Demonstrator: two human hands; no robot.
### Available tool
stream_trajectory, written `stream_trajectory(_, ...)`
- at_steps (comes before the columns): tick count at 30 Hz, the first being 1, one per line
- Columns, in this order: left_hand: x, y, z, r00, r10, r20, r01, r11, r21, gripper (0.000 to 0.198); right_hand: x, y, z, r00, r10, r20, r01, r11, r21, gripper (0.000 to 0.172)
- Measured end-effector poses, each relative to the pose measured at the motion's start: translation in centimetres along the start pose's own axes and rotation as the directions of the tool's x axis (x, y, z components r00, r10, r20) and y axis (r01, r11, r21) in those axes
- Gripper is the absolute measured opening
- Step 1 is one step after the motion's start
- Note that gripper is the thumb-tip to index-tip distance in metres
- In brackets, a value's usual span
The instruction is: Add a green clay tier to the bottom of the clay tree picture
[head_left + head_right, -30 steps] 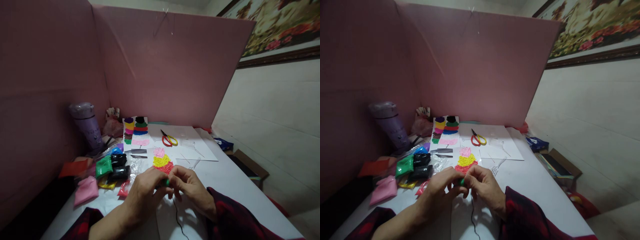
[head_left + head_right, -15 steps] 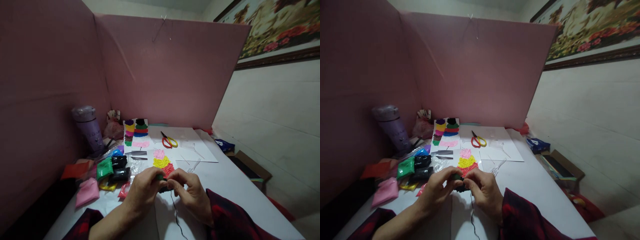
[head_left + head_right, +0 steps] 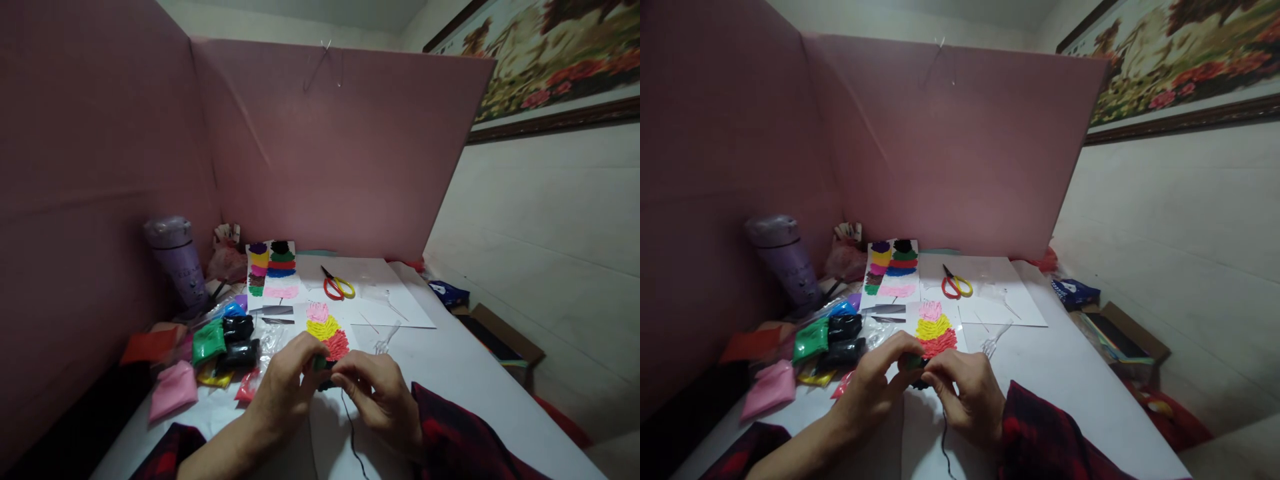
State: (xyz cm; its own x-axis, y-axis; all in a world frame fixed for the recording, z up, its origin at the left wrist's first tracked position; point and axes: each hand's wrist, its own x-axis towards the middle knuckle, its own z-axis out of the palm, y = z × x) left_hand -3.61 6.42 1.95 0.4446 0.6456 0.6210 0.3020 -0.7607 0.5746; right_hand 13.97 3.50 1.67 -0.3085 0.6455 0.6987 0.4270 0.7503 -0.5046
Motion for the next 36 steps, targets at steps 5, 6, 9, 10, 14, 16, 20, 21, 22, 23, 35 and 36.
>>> stream_trajectory(5, -0.2, 0.0, -0.1, 0.999, -0.024, 0.030, 0.023, 0.999, 0.037, 0.022, 0.0, -0.3, -0.3, 1.000, -0.006, 0.031, 0.006, 1.000, -0.016, 0.018)
stream_trajectory(6, -0.2, 0.0, -0.1, 0.999, -0.013, 0.038, 0.012, 1.000, 0.016, 0.023, 0.0, -0.3, -0.3, 1.000, -0.007, 0.029, 0.007, 1.000, -0.019, 0.018)
stream_trajectory(9, -0.2, 0.0, 0.0, 0.999, 0.047, 0.018, -0.046, 0.998, -0.032, 0.018, -0.1, -0.1, -0.3, 1.000, 0.015, 0.011, -0.015, 1.000, -0.009, 0.018)
stream_trajectory(10, -0.1, 0.0, 0.0, 0.998, 0.058, 0.005, -0.058, 0.998, -0.032, 0.018, -0.2, 0.0, -0.2, 1.000, 0.022, 0.009, -0.022, 1.000, -0.006, 0.018)
stream_trajectory(14, -0.1, 0.3, -0.1, 1.000, -0.001, -0.022, 0.002, 1.000, 0.020, 0.004, -0.2, 0.1, -0.2, 0.999, 0.033, 0.015, -0.033, 0.999, -0.011, 0.018)
stream_trajectory(16, -0.2, 0.2, -0.1, 1.000, -0.022, 0.001, 0.022, 0.999, 0.048, 0.006, -0.2, 0.0, -0.3, 0.999, 0.037, 0.017, -0.037, 0.999, -0.015, 0.019)
stream_trajectory(20, -0.4, -0.1, 0.1, 0.998, -0.010, 0.061, 0.009, 1.000, 0.013, 0.022, -0.2, 0.0, -0.4, 0.999, 0.031, 0.016, -0.031, 0.999, -0.008, 0.018)
stream_trajectory(21, -0.4, -0.2, 0.1, 0.998, -0.004, 0.059, 0.004, 1.000, -0.004, 0.021, -0.2, 0.0, -0.4, 0.999, 0.030, 0.015, -0.030, 1.000, -0.004, 0.017)
stream_trajectory(22, -0.3, -0.2, 0.2, 0.999, 0.006, 0.050, -0.005, 1.000, -0.017, 0.018, -0.2, 0.0, -0.4, 1.000, 0.030, 0.011, -0.030, 1.000, 0.002, 0.016)
stream_trajectory(23, -0.3, -0.2, 0.2, 0.999, 0.017, 0.042, -0.016, 1.000, -0.025, 0.015, -0.2, 0.0, -0.3, 0.999, 0.035, 0.001, -0.035, 0.999, 0.008, 0.014)
stream_trajectory(35, -0.7, -0.6, 0.6, 0.999, -0.037, 0.003, 0.037, 0.999, 0.004, 0.016, -0.9, 0.5, 0.3, 0.990, 0.109, -0.084, -0.115, 0.991, -0.068, 0.022)
stream_trajectory(36, -0.7, -0.7, 0.6, 1.000, -0.028, 0.007, 0.028, 0.999, -0.021, 0.018, -0.8, 0.6, 0.3, 0.992, 0.100, -0.076, -0.104, 0.993, -0.053, 0.021)
